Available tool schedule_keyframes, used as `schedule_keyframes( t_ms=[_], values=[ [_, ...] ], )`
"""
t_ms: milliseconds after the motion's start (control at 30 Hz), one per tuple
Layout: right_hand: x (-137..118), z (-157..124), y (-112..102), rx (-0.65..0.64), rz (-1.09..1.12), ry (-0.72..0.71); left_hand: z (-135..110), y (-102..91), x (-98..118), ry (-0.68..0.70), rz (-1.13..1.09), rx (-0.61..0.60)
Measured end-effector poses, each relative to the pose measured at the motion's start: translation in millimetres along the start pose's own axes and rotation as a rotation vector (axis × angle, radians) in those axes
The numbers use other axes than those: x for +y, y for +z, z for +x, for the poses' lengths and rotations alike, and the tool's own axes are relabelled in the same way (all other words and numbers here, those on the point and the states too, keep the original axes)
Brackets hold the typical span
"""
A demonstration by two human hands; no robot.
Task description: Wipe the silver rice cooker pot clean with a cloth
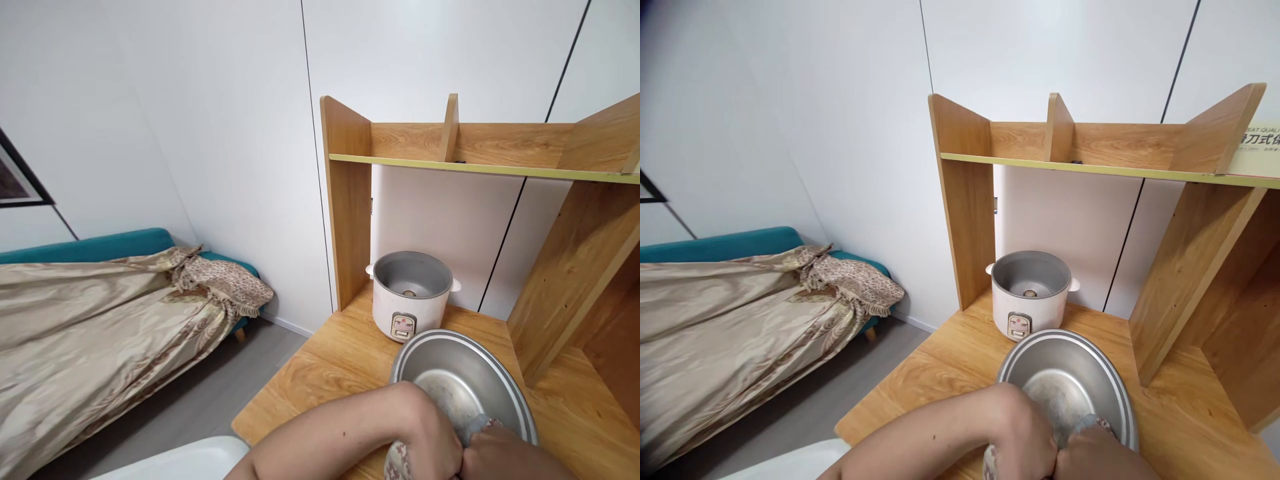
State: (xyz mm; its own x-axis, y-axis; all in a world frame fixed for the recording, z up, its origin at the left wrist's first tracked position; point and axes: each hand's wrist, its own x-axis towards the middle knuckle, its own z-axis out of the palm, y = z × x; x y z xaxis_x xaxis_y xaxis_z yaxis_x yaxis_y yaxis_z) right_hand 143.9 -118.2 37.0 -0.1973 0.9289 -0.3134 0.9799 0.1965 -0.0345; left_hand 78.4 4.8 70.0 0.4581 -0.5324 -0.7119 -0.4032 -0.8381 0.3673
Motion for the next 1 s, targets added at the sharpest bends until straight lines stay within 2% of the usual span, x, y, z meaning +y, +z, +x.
schedule_keyframes(
  t_ms=[133,267,333,500,667,900,1000],
  values=[
    [-0.4,-1.3,-12.2,-0.046,0.054,0.091,-1.1,1.7,0.1,0.053,-0.008,-0.024],
    [-9.8,-5.1,-36.0,-0.153,0.166,0.235,-2.2,1.8,-5.8,0.094,-0.031,0.004],
    [-13.1,-5.2,-41.2,-0.176,0.211,0.296,-2.7,2.1,-10.0,0.118,-0.044,0.015],
    [-9.2,0.4,-25.6,-0.192,0.271,0.194,-0.9,4.6,-17.7,0.147,-0.062,0.014],
    [-6.7,4.7,-11.5,-0.115,0.137,0.119,3.9,7.4,-24.5,0.142,-0.069,0.014],
    [-10.0,10.9,-12.5,-0.074,0.069,0.183,4.8,5.6,-37.7,0.188,-0.123,-0.038],
    [-10.4,10.8,-13.6,-0.042,0.095,0.170,0.1,1.9,-35.7,0.217,-0.120,-0.015]
  ],
)
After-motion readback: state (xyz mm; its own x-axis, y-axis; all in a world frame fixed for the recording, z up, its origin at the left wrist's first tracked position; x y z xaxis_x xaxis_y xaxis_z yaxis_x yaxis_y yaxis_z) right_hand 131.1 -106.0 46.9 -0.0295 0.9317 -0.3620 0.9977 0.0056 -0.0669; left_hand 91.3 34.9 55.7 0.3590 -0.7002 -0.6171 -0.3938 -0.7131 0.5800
